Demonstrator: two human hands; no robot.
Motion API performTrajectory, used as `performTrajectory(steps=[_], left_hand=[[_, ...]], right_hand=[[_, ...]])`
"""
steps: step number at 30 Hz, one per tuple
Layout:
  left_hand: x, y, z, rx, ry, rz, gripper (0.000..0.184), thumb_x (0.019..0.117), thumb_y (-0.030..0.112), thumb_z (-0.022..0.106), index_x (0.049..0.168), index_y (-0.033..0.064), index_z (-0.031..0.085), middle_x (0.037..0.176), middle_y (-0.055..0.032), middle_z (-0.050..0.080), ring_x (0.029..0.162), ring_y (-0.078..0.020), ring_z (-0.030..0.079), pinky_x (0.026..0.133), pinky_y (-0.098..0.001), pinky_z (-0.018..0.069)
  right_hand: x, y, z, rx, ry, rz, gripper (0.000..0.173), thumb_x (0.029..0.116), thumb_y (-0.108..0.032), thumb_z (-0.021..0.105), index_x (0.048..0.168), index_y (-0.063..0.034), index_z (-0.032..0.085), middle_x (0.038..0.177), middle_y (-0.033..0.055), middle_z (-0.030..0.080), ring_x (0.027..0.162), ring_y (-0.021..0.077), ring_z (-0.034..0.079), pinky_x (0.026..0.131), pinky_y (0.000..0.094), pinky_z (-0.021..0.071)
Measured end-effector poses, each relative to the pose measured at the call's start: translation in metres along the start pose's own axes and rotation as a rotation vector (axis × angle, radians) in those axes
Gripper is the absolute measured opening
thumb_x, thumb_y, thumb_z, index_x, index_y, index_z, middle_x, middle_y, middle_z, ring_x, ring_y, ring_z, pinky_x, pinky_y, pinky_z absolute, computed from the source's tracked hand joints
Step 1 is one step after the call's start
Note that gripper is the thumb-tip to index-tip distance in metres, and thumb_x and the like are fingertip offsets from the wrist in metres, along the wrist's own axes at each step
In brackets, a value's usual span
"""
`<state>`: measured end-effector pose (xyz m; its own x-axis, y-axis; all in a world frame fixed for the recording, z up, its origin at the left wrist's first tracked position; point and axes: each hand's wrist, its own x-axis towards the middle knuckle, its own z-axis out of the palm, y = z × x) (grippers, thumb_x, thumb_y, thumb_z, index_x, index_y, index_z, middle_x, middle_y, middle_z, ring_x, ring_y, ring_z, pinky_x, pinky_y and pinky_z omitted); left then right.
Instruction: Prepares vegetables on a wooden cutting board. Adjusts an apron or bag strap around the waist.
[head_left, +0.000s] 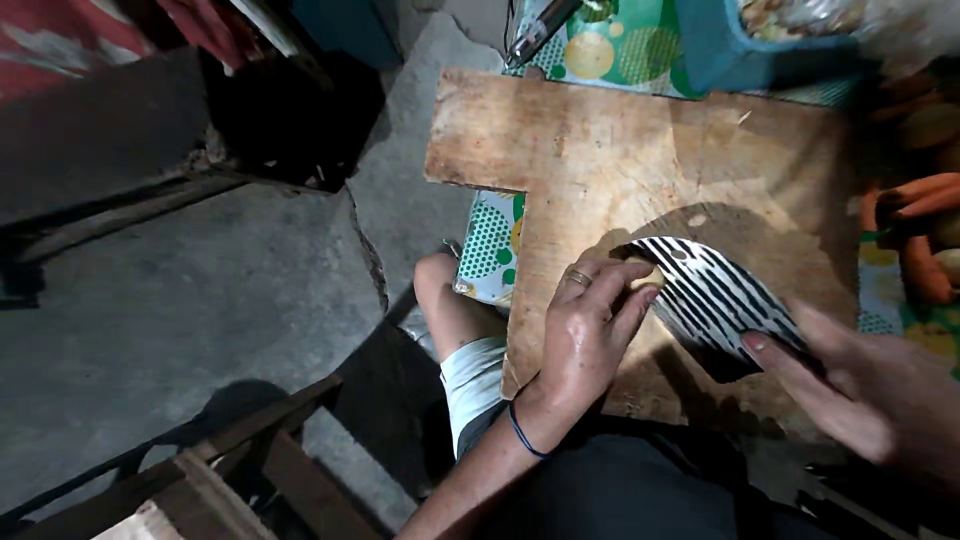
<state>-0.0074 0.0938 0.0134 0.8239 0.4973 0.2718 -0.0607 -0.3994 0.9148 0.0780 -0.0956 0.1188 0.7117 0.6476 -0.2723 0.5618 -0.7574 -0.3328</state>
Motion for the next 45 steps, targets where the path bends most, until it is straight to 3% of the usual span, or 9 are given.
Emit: performTrajectory(steps=[3, 5, 9, 13, 19, 24, 30, 41, 45], left_hand=[[0.001, 0.004, 0.002, 0.139, -0.099, 0.037, 0.018, 0.0964, 0.019, 0.071, 0.109, 0.0084, 0.078, 0.104, -0.0079, 0.07, 0.094, -0.014, 0.068, 0.082, -0.0273, 0.0583], [0.004, 0.008, 0.002, 0.201, -0.168, 0.043, 0.02, 0.0975, 0.021, 0.069, 0.111, 0.0098, 0.077, 0.103, -0.0075, 0.069, 0.093, -0.0151, 0.066, 0.08, -0.0275, 0.0572], [0.006, 0.012, 0.005, 0.218, -0.26, 0.034, 0.026, 0.0957, 0.017, 0.071, 0.12, 0.0085, 0.073, 0.107, -0.0075, 0.072, 0.1, -0.0204, 0.067, 0.087, -0.0328, 0.0557], [0.004, 0.013, 0.004, 0.127, -0.24, -0.027, 0.025, 0.0918, 0.016, 0.076, 0.115, 0.0074, 0.074, 0.104, -0.0054, 0.073, 0.097, -0.0148, 0.069, 0.087, -0.0314, 0.0572], [0.0, 0.012, 0.014, 0.166, -0.122, -0.013, 0.01, 0.0892, 0.016, 0.078, 0.095, 0.0079, 0.077, 0.094, -0.0047, 0.069, 0.083, -0.0086, 0.065, 0.074, -0.0217, 0.0553], [0.0, 0.018, 0.018, 0.105, -0.112, -0.114, 0.01, 0.0885, 0.015, 0.08, 0.094, 0.0082, 0.075, 0.089, -0.0021, 0.069, 0.079, -0.0061, 0.066, 0.07, -0.0203, 0.0565], [0.0, 0.015, 0.018, 0.089, -0.09, -0.115, 0.007, 0.0887, 0.014, 0.079, 0.093, 0.0086, 0.076, 0.086, -0.0005, 0.067, 0.079, -0.0052, 0.064, 0.07, -0.019, 0.0543], [0.001, 0.011, 0.021, 0.084, -0.067, -0.084, 0.007, 0.0873, 0.015, 0.08, 0.088, 0.0096, 0.075, 0.083, 0.0004, 0.065, 0.077, -0.0048, 0.063, 0.067, -0.0187, 0.0527], [0.001, 0.009, 0.02, 0.076, -0.072, -0.067, 0.005, 0.0873, 0.014, 0.079, 0.088, 0.0106, 0.076, 0.085, 0.0012, 0.067, 0.08, -0.0041, 0.064, 0.07, -0.0186, 0.0529]], right_hand=[[0.006, 0.028, 0.01, 0.333, -0.093, 0.128, 0.046, 0.1016, -0.044, 0.047, 0.126, -0.0084, 0.062, 0.074, 0.0021, 0.062, 0.054, 0.0103, 0.058, 0.049, 0.0339, 0.052], [0.003, 0.039, 0.01, 0.442, -0.1, 0.153, 0.042, 0.1014, -0.041, 0.05, 0.126, -0.0085, 0.061, 0.075, 0.0004, 0.061, 0.054, 0.0067, 0.056, 0.048, 0.03, 0.0517], [-0.012, 0.045, -0.003, 0.329, -0.095, 0.188, 0.045, 0.1026, -0.039, 0.048, 0.127, -0.0025, 0.059, 0.077, 0.0105, 0.064, 0.058, 0.0201, 0.062, 0.053, 0.0441, 0.0538], [-0.028, 0.044, 0.008, 0.06, 0.084, 0.013, 0.049, 0.1044, -0.038, 0.043, 0.119, 0.006, 0.06, 0.077, 0.0247, 0.066, 0.063, 0.0434, 0.067, 0.052, 0.062, 0.0499], [-0.036, 0.022, 0.017, -0.104, 0.231, -0.083, 0.04, 0.1036, -0.03, 0.043, 0.111, 0.0054, 0.061, 0.059, 0.0193, 0.059, 0.046, 0.0397, 0.06, 0.039, 0.0538, 0.0437], [-0.034, 0.031, 0.014, -0.143, 0.235, -0.041, 0.042, 0.1043, -0.033, 0.04, 0.106, 0.0036, 0.06, 0.06, 0.0196, 0.058, 0.047, 0.0416, 0.059, 0.04, 0.0549, 0.042], [-0.042, 0.022, 0.004, -0.096, 0.208, -0.097, 0.042, 0.1067, -0.029, 0.042, 0.112, 0.0074, 0.062, 0.076, 0.023, 0.068, 0.061, 0.039, 0.068, 0.05, 0.0535, 0.0513], [-0.046, 0.005, -0.014, -0.184, 0.089, -0.09, 0.03, 0.1035, -0.02, 0.049, 0.106, 0.0073, 0.061, 0.064, 0.0211, 0.062, 0.051, 0.0399, 0.064, 0.042, 0.0512, 0.0467], [-0.035, 0.007, 0.004, -0.225, 0.189, -0.148, 0.033, 0.1041, -0.025, 0.043, 0.102, 0.003, 0.06, 0.057, 0.0155, 0.055, 0.044, 0.0353, 0.058, 0.037, 0.0474, 0.0418]])
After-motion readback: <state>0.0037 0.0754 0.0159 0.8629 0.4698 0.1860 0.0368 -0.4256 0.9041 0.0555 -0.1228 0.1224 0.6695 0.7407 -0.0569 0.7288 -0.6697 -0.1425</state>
